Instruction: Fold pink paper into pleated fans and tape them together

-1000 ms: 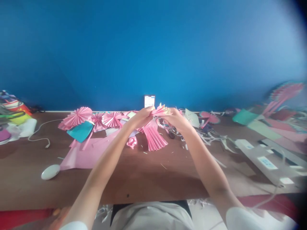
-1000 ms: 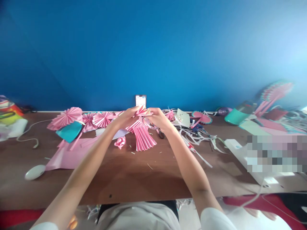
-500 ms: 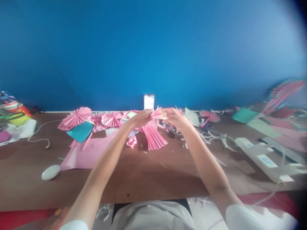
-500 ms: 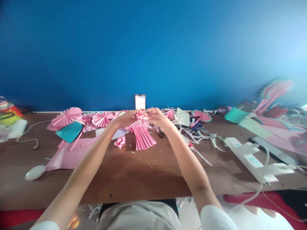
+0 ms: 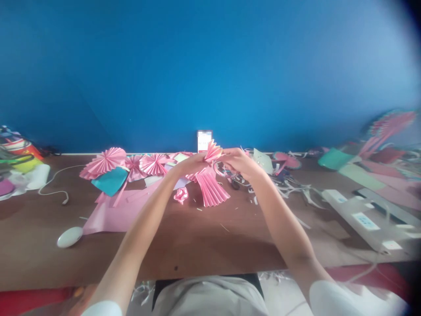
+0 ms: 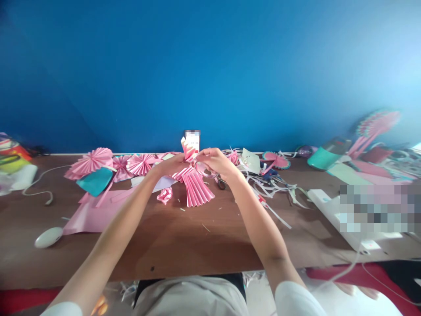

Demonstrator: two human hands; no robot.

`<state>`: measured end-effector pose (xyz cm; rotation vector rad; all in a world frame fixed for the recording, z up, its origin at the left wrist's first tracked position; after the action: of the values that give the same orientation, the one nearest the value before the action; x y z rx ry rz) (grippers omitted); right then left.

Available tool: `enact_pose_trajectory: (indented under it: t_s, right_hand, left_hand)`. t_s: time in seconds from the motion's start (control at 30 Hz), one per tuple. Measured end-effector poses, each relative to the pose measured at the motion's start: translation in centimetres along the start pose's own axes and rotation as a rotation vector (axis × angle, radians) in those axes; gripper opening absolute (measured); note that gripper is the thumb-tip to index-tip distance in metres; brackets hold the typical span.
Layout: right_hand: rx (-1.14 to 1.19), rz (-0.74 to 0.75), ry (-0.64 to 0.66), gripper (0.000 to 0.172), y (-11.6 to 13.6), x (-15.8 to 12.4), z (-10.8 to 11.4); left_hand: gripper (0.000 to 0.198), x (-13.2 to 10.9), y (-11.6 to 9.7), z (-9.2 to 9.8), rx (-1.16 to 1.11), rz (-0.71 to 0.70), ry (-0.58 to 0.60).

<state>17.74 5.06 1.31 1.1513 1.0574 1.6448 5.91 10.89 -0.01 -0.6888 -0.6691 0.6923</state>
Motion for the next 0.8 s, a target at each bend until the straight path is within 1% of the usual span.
enact_pose_trajectory:
  t_s: [0.07,0.1,0.23,0.37,0.5,0.6,0.67,0.8]
  right_hand:
    - [0.031,-0.025,-0.010,0.016,0.0,-0.1,0.3]
    - [0.042,-0.037,-0.015,0.016,0.1,-0.2,0.4]
    - [0.071,-0.065,-0.031,0.014,0.6,-0.4,0.7]
    - [0.120,-0.050,-0.004,0.017,0.6,-0.4,0.5]
    - [0.159,-0.029,-0.002,0.020,0.4,-0.2,0.7]
    - [0.177,-0.042,-0.015,0.016,0.4,-0.3,0.7]
    - [0.179,-0.059,-0.017,0.012,0.5,-0.4,0.6]
    - [0.167,-0.070,0.008,0.009,0.7,-0.5,0.1]
  left_hand:
    - [0.004,0.0,0.4,-0.2,-0.073,0.032,0.046]
    - [0.005,0.0,0.4,-0.4,-0.112,0.044,0.070]
    - [0.016,-0.3,-0.3,0.2,-0.252,0.026,0.031]
    - [0.018,-0.4,-1.4,0.4,-0.242,0.018,-0.021]
    - [0.023,-0.2,-1.9,-0.1,-0.228,0.004,0.031]
    - [0.024,-0.1,-2.0,-0.2,-0.231,-0.009,0.071]
    - [0.024,-0.2,-1.6,-0.3,-0.189,0.033,0.097]
    - [0.024,-0.5,0.4,-0.5,-0.025,0.232,0.147]
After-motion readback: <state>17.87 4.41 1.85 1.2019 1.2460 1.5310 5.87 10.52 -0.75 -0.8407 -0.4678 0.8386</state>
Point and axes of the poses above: each hand's wrist, its own x-axis towards the middle knuckle, its own z-axis out of the back of the hand, y = z × x, the point moved 9 cm from there along x, towards the middle knuckle, and after that the axes turned 10 degrees about z, right-handed, at the moved point
